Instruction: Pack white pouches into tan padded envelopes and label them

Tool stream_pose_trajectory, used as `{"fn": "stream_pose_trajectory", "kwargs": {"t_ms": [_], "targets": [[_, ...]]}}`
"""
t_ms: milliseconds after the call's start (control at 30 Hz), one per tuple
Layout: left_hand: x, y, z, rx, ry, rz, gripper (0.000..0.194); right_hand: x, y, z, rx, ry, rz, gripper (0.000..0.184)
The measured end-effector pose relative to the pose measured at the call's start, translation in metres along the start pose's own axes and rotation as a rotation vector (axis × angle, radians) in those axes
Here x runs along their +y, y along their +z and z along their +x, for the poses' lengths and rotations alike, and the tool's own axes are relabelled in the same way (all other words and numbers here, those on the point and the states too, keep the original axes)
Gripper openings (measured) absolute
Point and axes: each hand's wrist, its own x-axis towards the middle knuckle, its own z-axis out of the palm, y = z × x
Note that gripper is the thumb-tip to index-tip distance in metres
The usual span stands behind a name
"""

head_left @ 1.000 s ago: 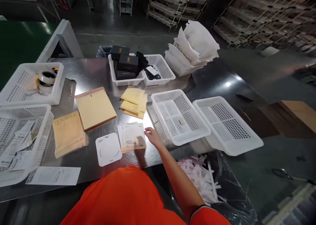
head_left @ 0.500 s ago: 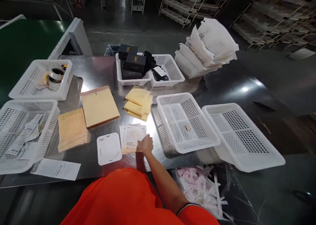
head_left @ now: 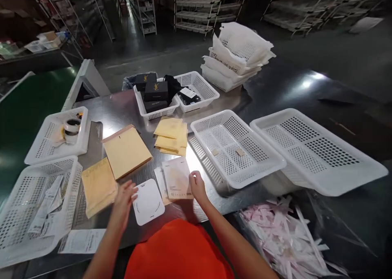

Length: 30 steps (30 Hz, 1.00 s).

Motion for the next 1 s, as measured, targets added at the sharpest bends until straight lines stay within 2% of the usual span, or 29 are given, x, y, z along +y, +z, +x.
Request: {"fn": "stream_pose_trajectory", "kwargs": {"t_ms": [67, 133, 200, 233, 333, 433, 500, 567, 633, 667, 733, 833, 933, 1000], "targets": [[-0.022, 0.014, 0.004, -0.072, -0.116, -0.034, 0.053, -0.009, 0.008, -0.014, -0.083, -0.020, 0.075, 0.032], [-0.045, 0.024, 0.005, -0.201, -0.263, -0.150, 0.056, -0.015, 0.019, -0.023, -0.167, -0.027, 0.094, 0.036], [-0.060, 0.025, 0.003, -0.292, -0.349, -0.269, 0.052, -0.016, 0.028, -0.023, -0.198, -0.024, 0.053, 0.037], [-0.065, 0.021, 0.003, -0.286, -0.362, -0.297, 0.048, -0.015, 0.032, -0.019, -0.182, -0.015, 0.011, 0.036], [-0.067, -0.002, 0.002, -0.159, -0.338, -0.299, 0.038, -0.006, 0.040, 0.003, -0.046, 0.058, -0.175, 0.031], [-0.062, -0.031, 0.001, -0.023, -0.321, -0.271, 0.035, 0.007, 0.044, 0.023, 0.054, 0.158, -0.365, 0.041], [-0.059, -0.048, -0.003, 0.071, -0.321, -0.286, 0.040, 0.016, 0.043, 0.030, 0.062, 0.195, -0.443, 0.039], [-0.057, -0.062, -0.008, 0.146, -0.323, -0.327, 0.046, 0.024, 0.040, 0.034, 0.042, 0.201, -0.480, 0.028], [-0.056, -0.069, -0.012, 0.189, -0.328, -0.362, 0.050, 0.028, 0.034, 0.036, 0.017, 0.187, -0.478, 0.015], [-0.057, -0.071, -0.013, 0.191, -0.331, -0.371, 0.051, 0.030, 0.029, 0.036, 0.010, 0.173, -0.465, 0.015], [-0.059, -0.070, -0.014, 0.186, -0.346, -0.373, 0.052, 0.030, 0.020, 0.037, 0.007, 0.125, -0.419, 0.020], [-0.064, -0.056, -0.011, 0.166, -0.372, -0.385, 0.045, 0.026, 0.007, 0.033, 0.002, 0.035, -0.294, 0.020], [-0.069, -0.034, -0.003, 0.044, -0.386, -0.452, 0.036, 0.019, 0.001, 0.024, -0.053, -0.018, -0.121, 0.027], [-0.072, -0.017, 0.002, -0.046, -0.387, -0.470, 0.038, 0.014, 0.001, 0.016, -0.103, -0.013, -0.004, 0.033]]}}
